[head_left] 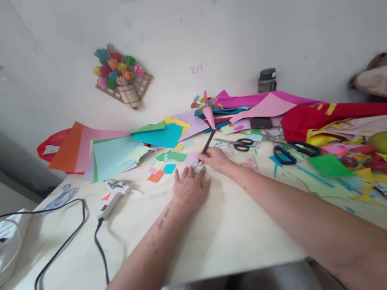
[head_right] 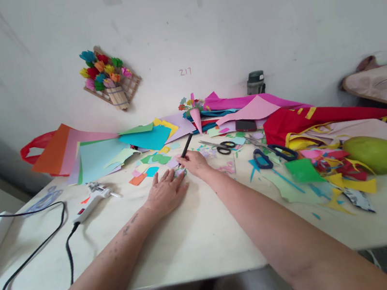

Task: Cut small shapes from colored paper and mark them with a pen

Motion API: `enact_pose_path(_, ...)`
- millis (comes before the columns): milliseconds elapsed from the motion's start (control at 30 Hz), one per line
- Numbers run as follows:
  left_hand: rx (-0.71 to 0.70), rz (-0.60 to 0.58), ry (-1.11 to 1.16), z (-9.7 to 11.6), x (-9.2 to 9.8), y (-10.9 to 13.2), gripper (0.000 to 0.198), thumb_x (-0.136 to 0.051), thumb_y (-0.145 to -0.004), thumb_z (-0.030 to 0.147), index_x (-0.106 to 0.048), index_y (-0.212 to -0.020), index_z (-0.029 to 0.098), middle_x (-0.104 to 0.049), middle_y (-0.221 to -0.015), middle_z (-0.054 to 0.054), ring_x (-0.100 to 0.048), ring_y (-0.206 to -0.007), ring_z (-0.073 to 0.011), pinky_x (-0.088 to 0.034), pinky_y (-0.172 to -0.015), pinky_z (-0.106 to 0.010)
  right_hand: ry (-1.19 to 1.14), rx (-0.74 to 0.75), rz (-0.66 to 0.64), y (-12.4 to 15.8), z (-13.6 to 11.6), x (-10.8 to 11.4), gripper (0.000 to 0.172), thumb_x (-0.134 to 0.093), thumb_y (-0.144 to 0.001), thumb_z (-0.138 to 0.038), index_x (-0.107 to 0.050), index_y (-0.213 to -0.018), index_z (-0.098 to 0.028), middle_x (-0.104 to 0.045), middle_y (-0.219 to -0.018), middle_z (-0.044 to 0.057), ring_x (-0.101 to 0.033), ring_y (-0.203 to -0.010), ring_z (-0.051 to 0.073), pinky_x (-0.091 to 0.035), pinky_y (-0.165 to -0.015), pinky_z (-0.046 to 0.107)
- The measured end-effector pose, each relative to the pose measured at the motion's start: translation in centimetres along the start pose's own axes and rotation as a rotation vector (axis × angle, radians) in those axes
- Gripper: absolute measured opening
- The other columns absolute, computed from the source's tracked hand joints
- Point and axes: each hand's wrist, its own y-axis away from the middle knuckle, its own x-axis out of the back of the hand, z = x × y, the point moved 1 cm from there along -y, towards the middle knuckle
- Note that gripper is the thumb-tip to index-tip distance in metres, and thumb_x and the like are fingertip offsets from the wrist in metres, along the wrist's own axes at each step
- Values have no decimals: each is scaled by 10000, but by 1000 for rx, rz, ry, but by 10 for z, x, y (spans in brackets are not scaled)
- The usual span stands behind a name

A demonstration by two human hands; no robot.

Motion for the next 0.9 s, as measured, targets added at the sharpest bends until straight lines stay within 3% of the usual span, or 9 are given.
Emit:
enact_pose_path(433,18,20,-21,0,-2,0,528,-232,-897,470,-419,-1327,226,-438,-1352,-145,-322,-1292,-312,-128,-1056,-571,-40,9,-64,-1,3,-5,274,-551,-805,-378,-685,-884,-152,-699,-718,45,-643,-722,149,-455,-651,224)
enact_pose_path(900,30,22,1,0,-1,0,502,-260,-892,465,-416,-1317,248,-464,-1309,-139,-356,-1262,-289,-132,-1049,-580,68,49,-77,1,-2,-3,300,-538,-809,-404,-685,-731,-153,-679,-680,35,-601,-658,131,-424,-628,218)
